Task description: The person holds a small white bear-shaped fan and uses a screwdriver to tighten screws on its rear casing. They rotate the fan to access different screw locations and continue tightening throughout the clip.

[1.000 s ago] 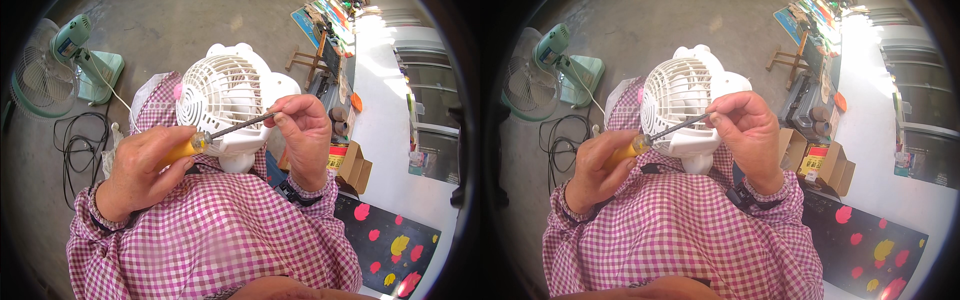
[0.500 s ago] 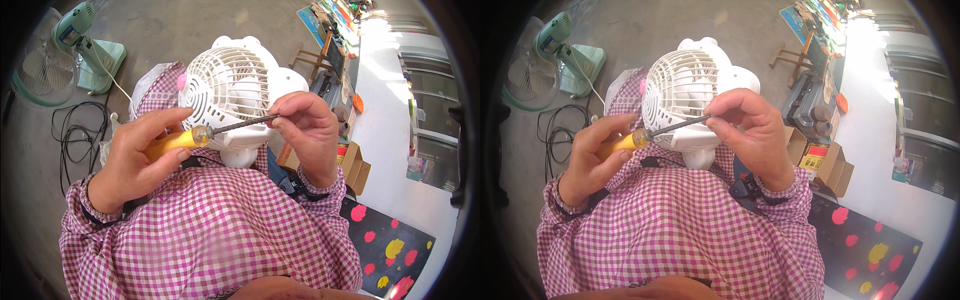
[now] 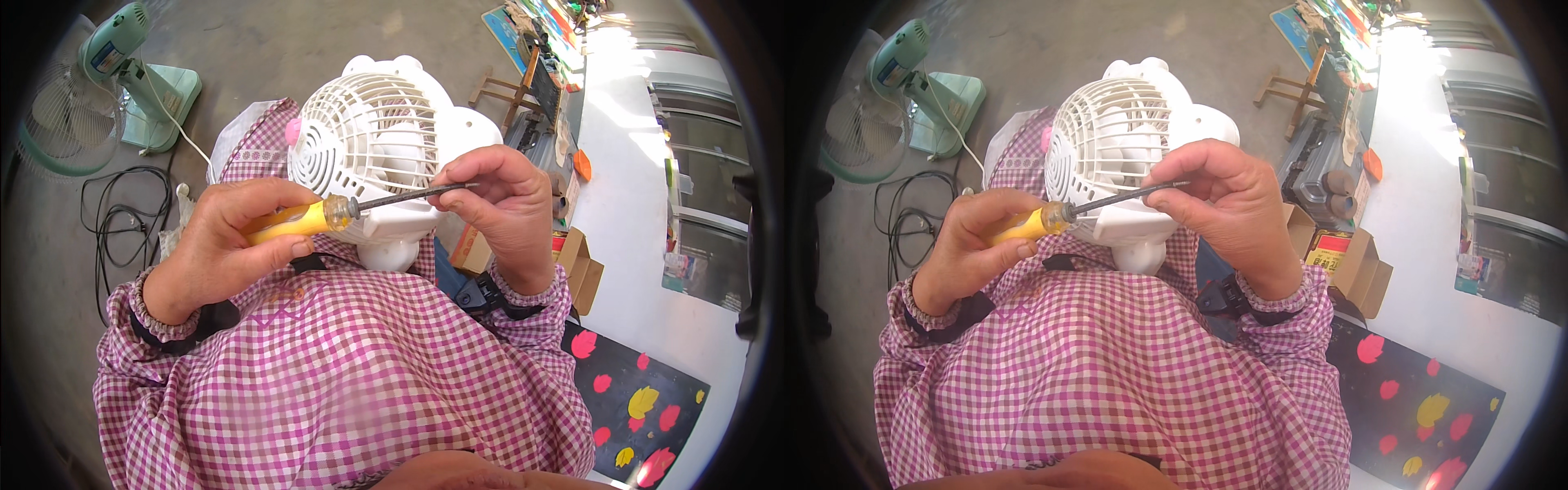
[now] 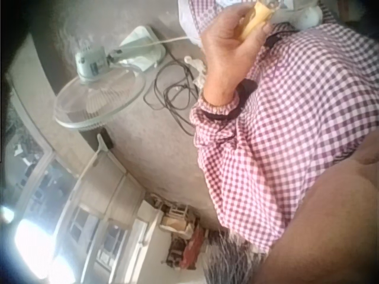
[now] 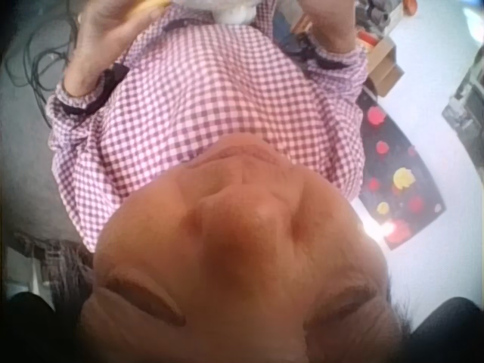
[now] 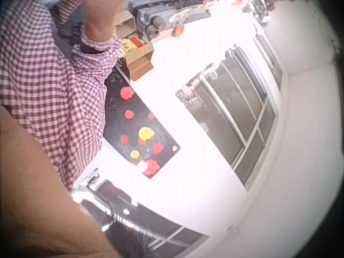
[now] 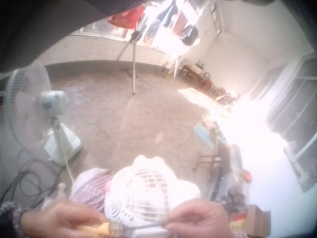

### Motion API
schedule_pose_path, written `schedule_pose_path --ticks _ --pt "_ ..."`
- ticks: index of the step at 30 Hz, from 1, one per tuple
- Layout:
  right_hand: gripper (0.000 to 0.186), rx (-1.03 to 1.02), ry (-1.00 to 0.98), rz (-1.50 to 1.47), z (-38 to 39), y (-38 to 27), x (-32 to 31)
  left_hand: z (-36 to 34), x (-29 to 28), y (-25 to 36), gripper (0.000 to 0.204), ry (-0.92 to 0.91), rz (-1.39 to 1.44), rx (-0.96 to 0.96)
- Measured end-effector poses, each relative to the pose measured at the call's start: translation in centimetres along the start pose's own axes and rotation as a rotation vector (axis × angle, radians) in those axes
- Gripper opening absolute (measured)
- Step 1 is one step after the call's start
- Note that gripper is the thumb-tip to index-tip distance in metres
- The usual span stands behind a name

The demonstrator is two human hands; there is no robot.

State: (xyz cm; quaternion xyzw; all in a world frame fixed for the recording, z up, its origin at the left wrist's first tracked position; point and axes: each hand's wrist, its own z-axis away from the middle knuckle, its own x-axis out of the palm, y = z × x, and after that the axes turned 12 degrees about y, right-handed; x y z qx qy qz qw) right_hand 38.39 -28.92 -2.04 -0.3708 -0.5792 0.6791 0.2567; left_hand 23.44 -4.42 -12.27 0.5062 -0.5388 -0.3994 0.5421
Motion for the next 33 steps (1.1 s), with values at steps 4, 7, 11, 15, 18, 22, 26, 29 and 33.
schedule_pose_path --ticks 4,7,11,15,18,22,26,29,33 --pt "0.038 0.008 0.018 -0.036 -0.1 -0.4 0.1 0.0 1.1 -0.3 0.029 0.046 0.124 -0.05" --pt "0.043 0.025 0.064 0.026 0.4 -1.2 -0.6 0.0 1.1 -0.3 0.031 0.082 0.222 -0.112" --pt "0.054 -0.243 0.468 0.132 -0.3 -0.1 -1.7 -0.5 -0.7 -0.4 0.031 0.14 0.158 -0.092" --pt "0.086 -0.103 0.444 0.25 -1.8 3.7 -1.7 -1.0 -2.0 -1.0 0.027 0.168 -0.055 -0.009" --pt "0.094 0.031 0.318 0.009 -1.1 5.3 -0.9 -1.2 -2.0 -1.6 0.025 0.173 -0.124 0.007" --pt "0.093 0.015 0.308 0.014 0.0 6.4 1.0 -1.4 -1.8 -1.8 0.026 0.158 -0.184 0.027" --pt "0.086 -0.04 0.378 0.036 0.0 7.3 1.7 -1.4 -2.0 -1.4 0.032 0.15 -0.325 0.093" --pt "0.086 -0.088 0.353 0.002 0.9 8.3 1.6 -1.0 -1.5 -1.7 0.036 0.125 -0.361 0.167" --pt "0.087 -0.139 0.351 -0.037 1.8 10.7 1.9 -0.1 -1.2 -3.4 0.039 0.129 -0.456 0.31"
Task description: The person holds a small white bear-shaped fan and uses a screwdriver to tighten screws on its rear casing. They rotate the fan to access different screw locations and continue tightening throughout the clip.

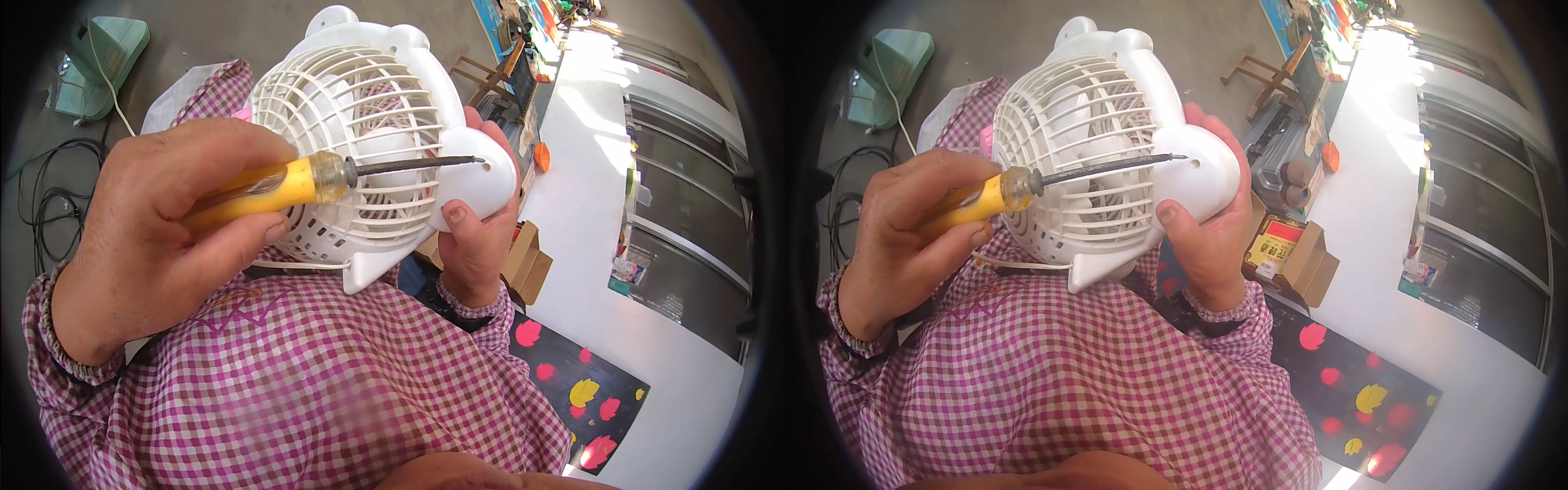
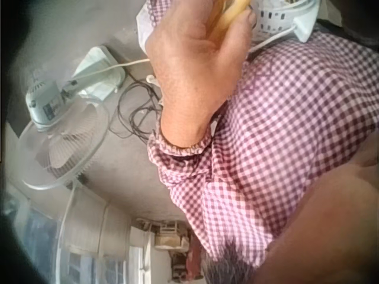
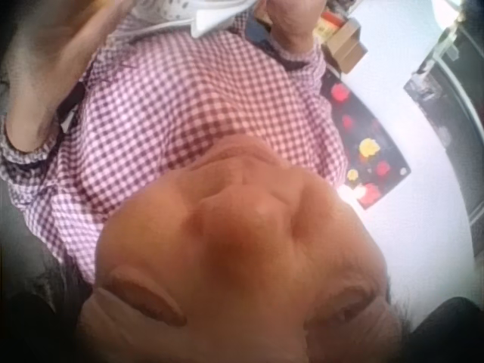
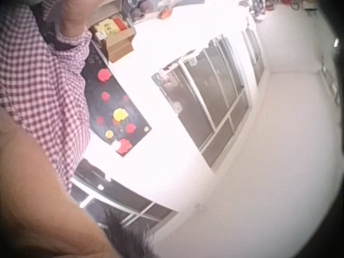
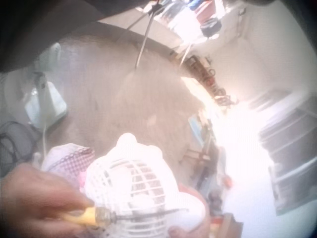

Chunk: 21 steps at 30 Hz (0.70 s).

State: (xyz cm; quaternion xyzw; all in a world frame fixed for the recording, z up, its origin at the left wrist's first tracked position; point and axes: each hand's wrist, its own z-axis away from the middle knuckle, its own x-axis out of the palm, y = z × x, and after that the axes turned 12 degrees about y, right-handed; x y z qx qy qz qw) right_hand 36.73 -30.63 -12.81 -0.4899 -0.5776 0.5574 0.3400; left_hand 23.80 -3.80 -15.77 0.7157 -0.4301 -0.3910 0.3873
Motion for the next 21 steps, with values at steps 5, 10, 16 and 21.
schedule_pose_path --ticks 5,10,16,21 --pt "0.095 0.027 0.054 0.02 2.0 2.7 1.7 2.8 -0.6 -2.4 0.044 0.006 -0.072 0.087" --pt "0.091 0.043 0.07 -0.04 2.8 4.2 2.8 4.1 -0.3 -3.1 0.043 0.003 -0.099 0.103" --pt "0.091 0.067 0.086 -0.064 3.6 5.1 2.9 3.3 0.2 -1.0 0.038 -0.05 -0.157 0.04" --pt "0.092 0.059 0.053 -0.085 3.7 6.6 2.7 4.2 1.0 -3.3 0.035 0.038 -0.192 0.144"
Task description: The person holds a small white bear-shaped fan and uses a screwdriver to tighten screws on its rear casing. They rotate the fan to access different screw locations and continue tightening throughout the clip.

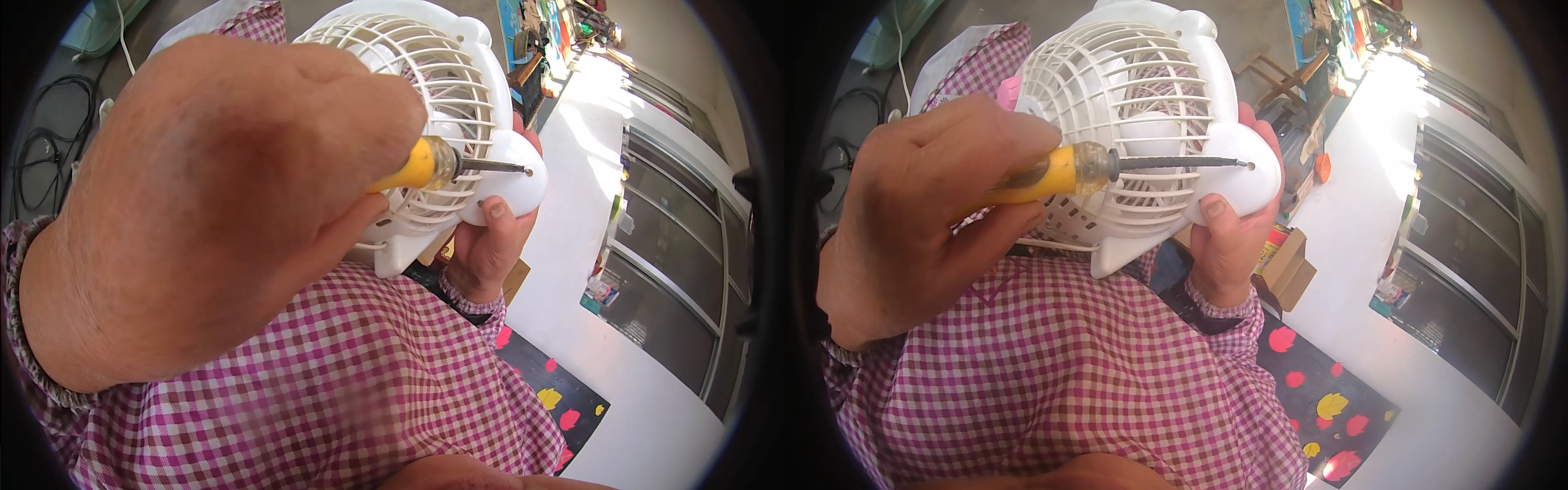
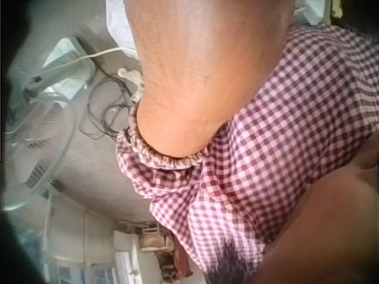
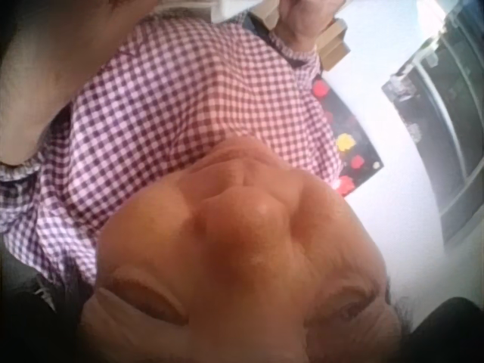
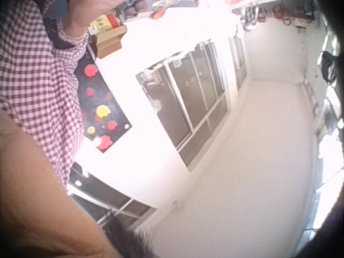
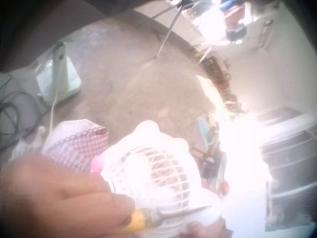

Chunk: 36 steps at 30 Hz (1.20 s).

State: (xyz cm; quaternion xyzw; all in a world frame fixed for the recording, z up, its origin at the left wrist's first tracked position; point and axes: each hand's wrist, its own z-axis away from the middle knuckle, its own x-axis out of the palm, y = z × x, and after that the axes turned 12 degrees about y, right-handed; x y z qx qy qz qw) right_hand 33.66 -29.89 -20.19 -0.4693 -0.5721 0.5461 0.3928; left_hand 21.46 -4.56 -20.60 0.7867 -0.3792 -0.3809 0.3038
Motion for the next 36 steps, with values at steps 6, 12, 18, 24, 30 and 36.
schedule_pose_path --ticks 6,12,18,24,30,36 --pt "0.09 0.045 0.042 -0.052 -0.2 1.9 -0.2 1.2 1.3 -2.3 0.032 0.046 0.017 0.051" --pt "0.089 0.067 0.048 -0.074 -0.1 2.0 -0.2 0.8 1.5 -2.0 0.033 0.033 0.008 0.013" --pt "0.088 0.07 0.03 -0.085 -0.1 2.2 -0.5 1.3 1.1 -2.1 0.035 0.019 -0.013 0.019" --pt "0.09 0.054 0.042 -0.064 0.0 1.9 -0.6 1.4 1.3 -1.5 0.037 -0.001 0.023 -0.042" --pt "0.095 0.03 0.067 0.028 -0.1 0.3 0.1 0.8 0.9 -0.3 0.039 -0.031 0.021 -0.076" --pt "0.093 0.026 0.038 0.034 -0.5 -1.2 0.9 0.5 -0.3 0.3 0.041 -0.072 0.024 -0.093"
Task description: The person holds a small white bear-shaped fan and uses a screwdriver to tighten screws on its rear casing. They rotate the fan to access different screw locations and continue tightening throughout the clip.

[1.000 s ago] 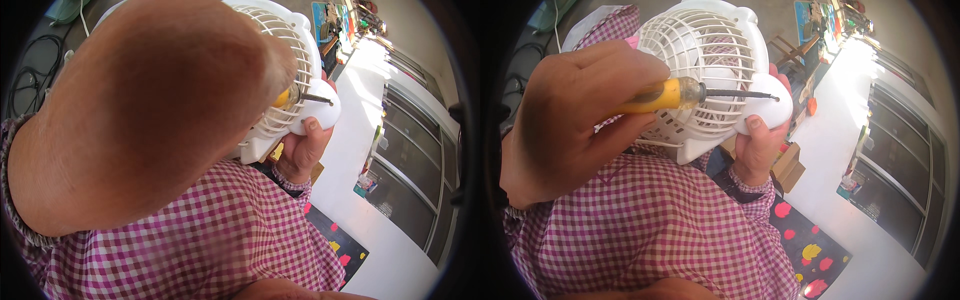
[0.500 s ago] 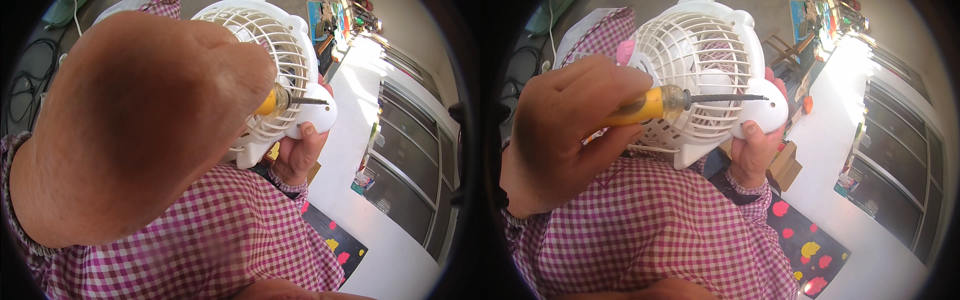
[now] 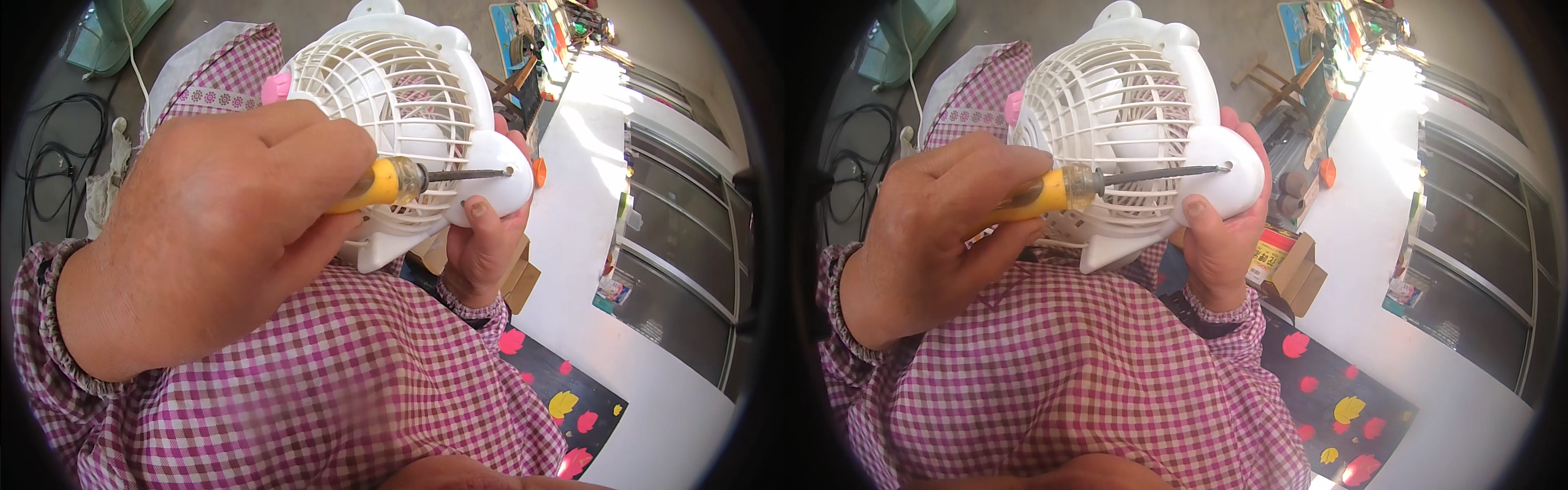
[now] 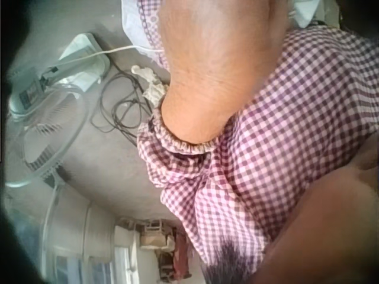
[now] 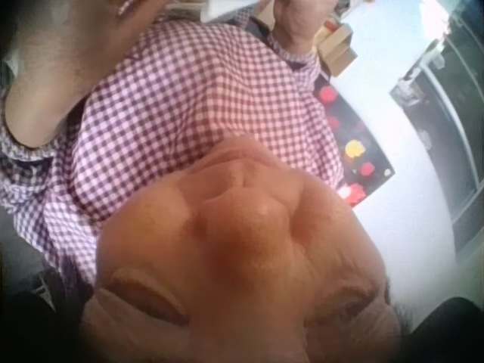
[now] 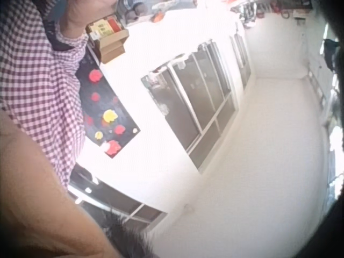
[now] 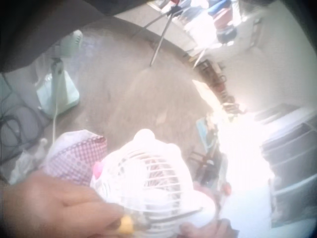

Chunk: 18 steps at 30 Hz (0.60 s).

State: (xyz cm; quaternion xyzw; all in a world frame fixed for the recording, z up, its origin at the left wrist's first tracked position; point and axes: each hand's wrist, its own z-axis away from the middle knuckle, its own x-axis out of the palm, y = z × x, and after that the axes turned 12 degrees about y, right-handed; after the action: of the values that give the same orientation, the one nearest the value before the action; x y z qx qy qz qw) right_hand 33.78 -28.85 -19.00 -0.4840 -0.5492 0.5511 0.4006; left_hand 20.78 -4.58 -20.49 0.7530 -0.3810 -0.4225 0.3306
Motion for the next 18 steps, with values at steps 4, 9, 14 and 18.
schedule_pose_path --ticks 4,9,14,18 --pt "0.088 -0.015 -0.055 0.033 -0.3 -1.3 0.6 0.1 -0.9 0.4 0.041 0.026 0.038 -0.039" --pt "0.081 -0.061 -0.122 0.093 -1.1 -3.4 1.1 -0.4 -2.3 1.4 0.038 0.055 0.063 -0.084" --pt "0.077 -0.071 -0.139 0.1 -1.6 -5.0 1.2 -1.5 -2.7 2.6 0.036 0.048 0.071 -0.136" --pt "0.076 -0.085 -0.157 0.119 -2.1 -6.2 0.9 -2.1 -2.7 3.5 0.034 0.053 0.079 -0.161"
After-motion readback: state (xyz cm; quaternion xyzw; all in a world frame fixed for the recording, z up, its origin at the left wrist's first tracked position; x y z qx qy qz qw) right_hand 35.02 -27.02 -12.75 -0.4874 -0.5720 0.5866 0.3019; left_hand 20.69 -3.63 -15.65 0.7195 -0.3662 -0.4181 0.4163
